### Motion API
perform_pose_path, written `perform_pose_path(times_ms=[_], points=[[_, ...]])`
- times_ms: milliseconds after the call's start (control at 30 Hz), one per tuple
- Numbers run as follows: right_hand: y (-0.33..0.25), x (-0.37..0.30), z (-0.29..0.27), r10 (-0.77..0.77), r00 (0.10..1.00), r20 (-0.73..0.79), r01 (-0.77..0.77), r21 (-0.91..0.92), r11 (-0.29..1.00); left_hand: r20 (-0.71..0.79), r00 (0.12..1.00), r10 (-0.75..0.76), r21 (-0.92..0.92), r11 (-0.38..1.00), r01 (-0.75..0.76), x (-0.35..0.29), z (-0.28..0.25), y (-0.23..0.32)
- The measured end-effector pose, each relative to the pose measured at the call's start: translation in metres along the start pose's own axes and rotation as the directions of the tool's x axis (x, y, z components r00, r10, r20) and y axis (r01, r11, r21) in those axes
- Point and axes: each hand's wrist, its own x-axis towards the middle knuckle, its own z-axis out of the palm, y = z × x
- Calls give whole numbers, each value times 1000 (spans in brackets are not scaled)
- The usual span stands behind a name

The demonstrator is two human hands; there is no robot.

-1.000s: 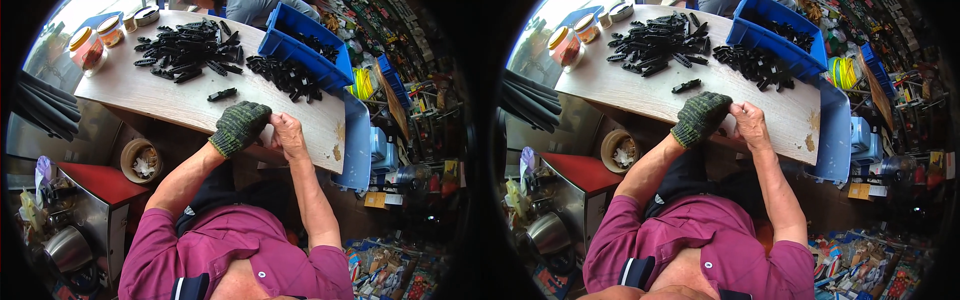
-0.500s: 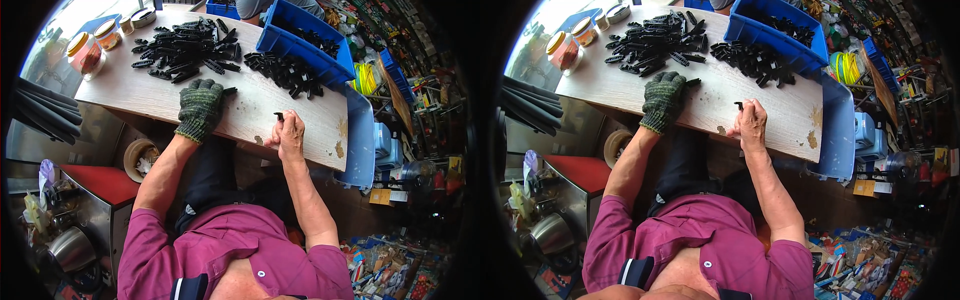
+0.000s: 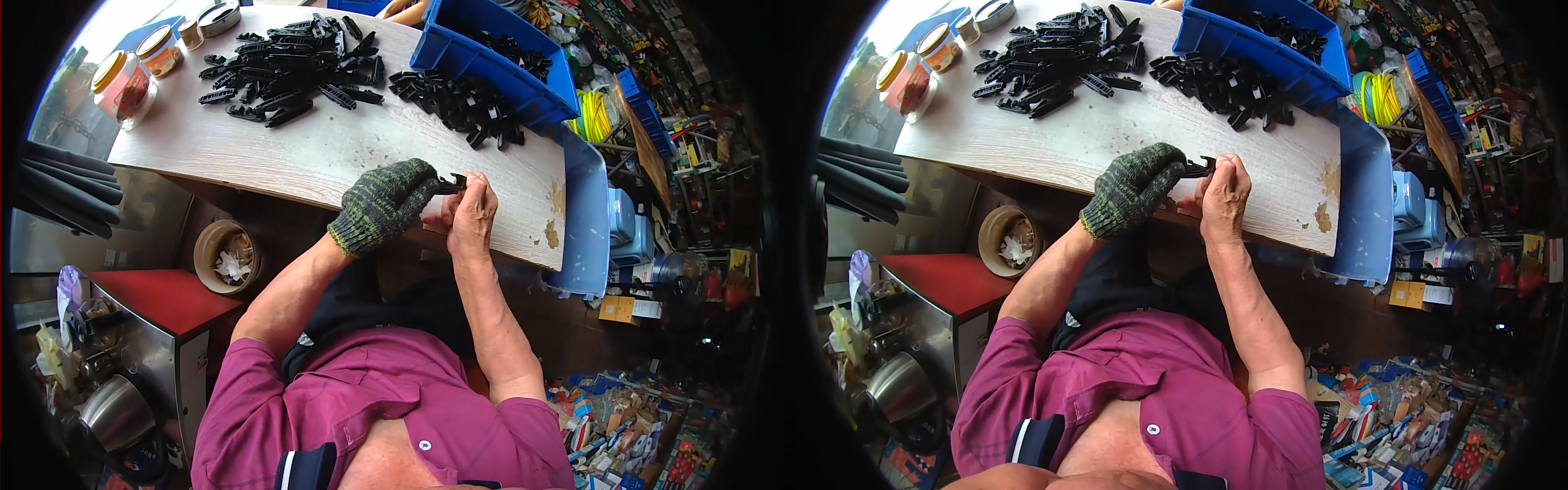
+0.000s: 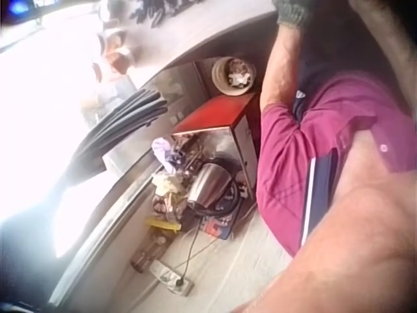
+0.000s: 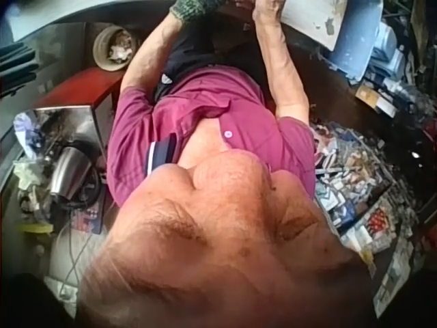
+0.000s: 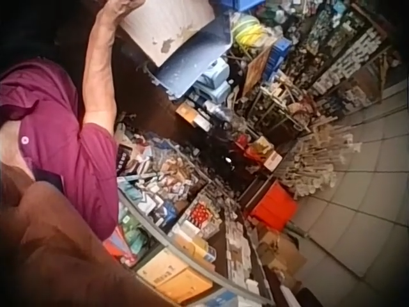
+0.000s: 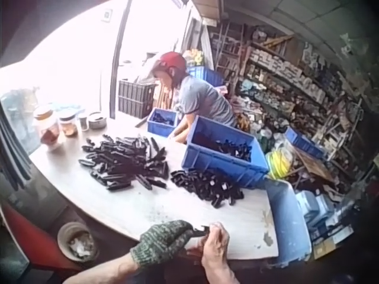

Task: Inspecting and sorting small black plastic components on a workbench in an industrial setting.

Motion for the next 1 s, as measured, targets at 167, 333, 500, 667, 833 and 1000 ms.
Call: perform_pose_path(times_ms=[167,333,500,667,833,1000], points=[[4,-2,2,-46,999,-7,45,-54,997,-42,995,92,67,994,-89,2,-1,-5],[1,-6,1,-41,999,14,42,-88,995,-3,996,87,45,995,-87,-1,0,-4],[4,-6,1,-90,996,12,90,-104,990,-22,1000,4,89,996,-2,2,3,4],[-1,-12,8,-61,998,2,61,-101,993,-77,992,100,78,993,-94,-2,5,-5],[12,0,-4,-266,960,-87,243,-207,948,-139,989,46,28,999,-43,7,45,2],[13,6,-17,-372,923,-101,335,-266,904,-134,991,-22,-42,999,16,12,55,11]])
